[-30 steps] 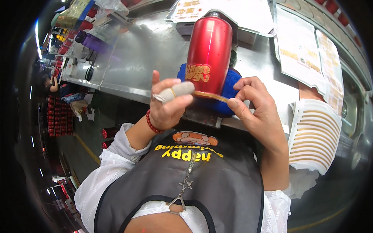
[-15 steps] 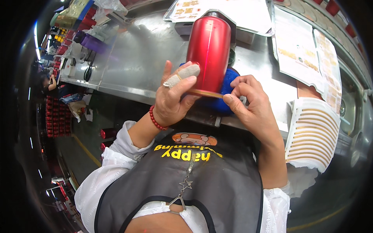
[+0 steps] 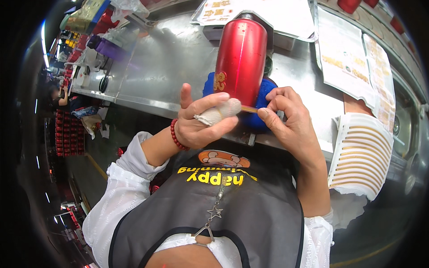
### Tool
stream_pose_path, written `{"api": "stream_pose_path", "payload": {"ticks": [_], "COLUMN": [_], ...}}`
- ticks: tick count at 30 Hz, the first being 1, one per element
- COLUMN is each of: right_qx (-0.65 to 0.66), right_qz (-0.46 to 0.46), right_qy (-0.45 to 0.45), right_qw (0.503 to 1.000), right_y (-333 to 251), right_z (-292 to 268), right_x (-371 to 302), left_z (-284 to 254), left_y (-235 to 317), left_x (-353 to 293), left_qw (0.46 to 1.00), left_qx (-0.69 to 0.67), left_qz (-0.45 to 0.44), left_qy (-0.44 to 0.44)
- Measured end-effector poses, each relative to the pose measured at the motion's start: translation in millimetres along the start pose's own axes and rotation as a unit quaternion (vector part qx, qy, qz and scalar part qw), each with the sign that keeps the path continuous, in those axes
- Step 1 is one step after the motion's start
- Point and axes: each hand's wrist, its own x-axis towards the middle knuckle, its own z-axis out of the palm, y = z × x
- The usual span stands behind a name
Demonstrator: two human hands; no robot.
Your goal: The person applies gold labels to red cylindrical containers, using a small wooden stick to smooth the label and a green sponge to wipe the surface. The person handles multiple containers one at a time, placing finished units aside.
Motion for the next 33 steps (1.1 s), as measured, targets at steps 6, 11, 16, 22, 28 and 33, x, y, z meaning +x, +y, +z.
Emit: {"api": "stream_pose_path", "payload": {"ticks": [6,11,16,22,28,33], "right_qx": [-0.014,-0.033,-0.028,-0.020,-0.012,-0.048], "right_qz": [-0.011,-0.006,0.002,-0.004,-0.017,-0.009], "right_qy": [0.022,0.023,0.024,0.020,0.029,0.029], "right_qw": [1.000,0.999,0.999,1.000,0.999,0.998], "right_y": [-3,-9,-9,-8,0,-7], "right_z": [4,8,8,6,8,12], "right_x": [1,4,3,4,5,5], "left_z": [14,14,-5,-2,9,16], "left_y": [0,-3,4,8,8,-1], "left_x": [19,-5,-17,-8,19,0], "left_qw": [0.990,0.972,0.984,0.998,0.996,0.979], "left_qx": [-0.040,-0.128,-0.079,0.030,-0.004,-0.106], "left_qz": [-0.134,-0.193,-0.158,-0.047,-0.070,-0.170], "left_qy": [-0.031,0.036,0.040,0.018,-0.048,0.026]}}
